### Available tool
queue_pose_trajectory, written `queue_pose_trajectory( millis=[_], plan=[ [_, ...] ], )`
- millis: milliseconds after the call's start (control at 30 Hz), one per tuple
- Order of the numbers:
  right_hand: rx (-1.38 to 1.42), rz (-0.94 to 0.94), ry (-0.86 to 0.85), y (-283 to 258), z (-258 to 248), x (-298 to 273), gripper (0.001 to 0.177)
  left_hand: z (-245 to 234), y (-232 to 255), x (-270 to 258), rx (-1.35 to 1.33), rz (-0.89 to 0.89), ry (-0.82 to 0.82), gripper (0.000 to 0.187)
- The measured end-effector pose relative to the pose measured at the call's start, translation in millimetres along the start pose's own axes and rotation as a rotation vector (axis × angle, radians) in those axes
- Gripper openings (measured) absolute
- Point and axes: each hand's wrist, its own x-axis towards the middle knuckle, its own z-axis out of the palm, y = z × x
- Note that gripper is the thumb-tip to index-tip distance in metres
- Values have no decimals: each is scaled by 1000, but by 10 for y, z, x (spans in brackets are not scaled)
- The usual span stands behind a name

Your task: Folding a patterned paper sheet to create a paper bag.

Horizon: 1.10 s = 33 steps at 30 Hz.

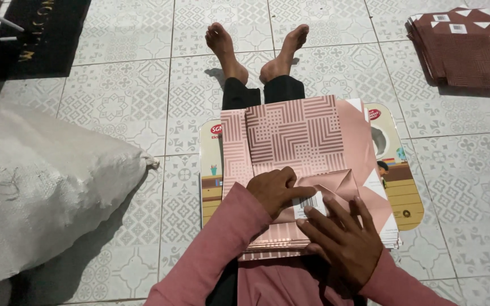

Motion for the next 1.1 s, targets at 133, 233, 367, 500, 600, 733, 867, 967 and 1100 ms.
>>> queue_pose_trajectory(
  millis=[133, 233, 367, 500, 600, 733, 867, 967, 1100],
  plan=[
    [-23, 73, 14, 43, -135, -35, 41, 229, -400, 88, 377, 575, 245, 60],
    [-71, 102, -32, 123, -200, -131, 44, 176, -293, 74, 384, 545, 238, 51],
    [-173, 89, -2, 241, -215, -269, 53, -117, 146, -38, 25, 13, -15, 44],
    [-252, 115, 8, 358, -252, -420, 51, -143, 204, -19, -40, -110, -39, 64],
    [-277, 105, 41, 429, -314, -477, 40, -164, 223, 5, 40, -85, -92, 59],
    [-301, 122, 14, 466, -322, -533, 40, -115, 67, 22, 523, 348, -120, 87],
    [-261, 141, 37, 449, -253, -528, 38, -231, 291, -1, 640, 304, -254, 102],
    [-250, 122, 7, 508, -212, -488, 43, -251, 350, -37, 648, 285, -274, 100],
    [-143, 76, -47, 659, -131, -294, 38, -303, 423, -88, 611, 209, -284, 93]
  ],
)
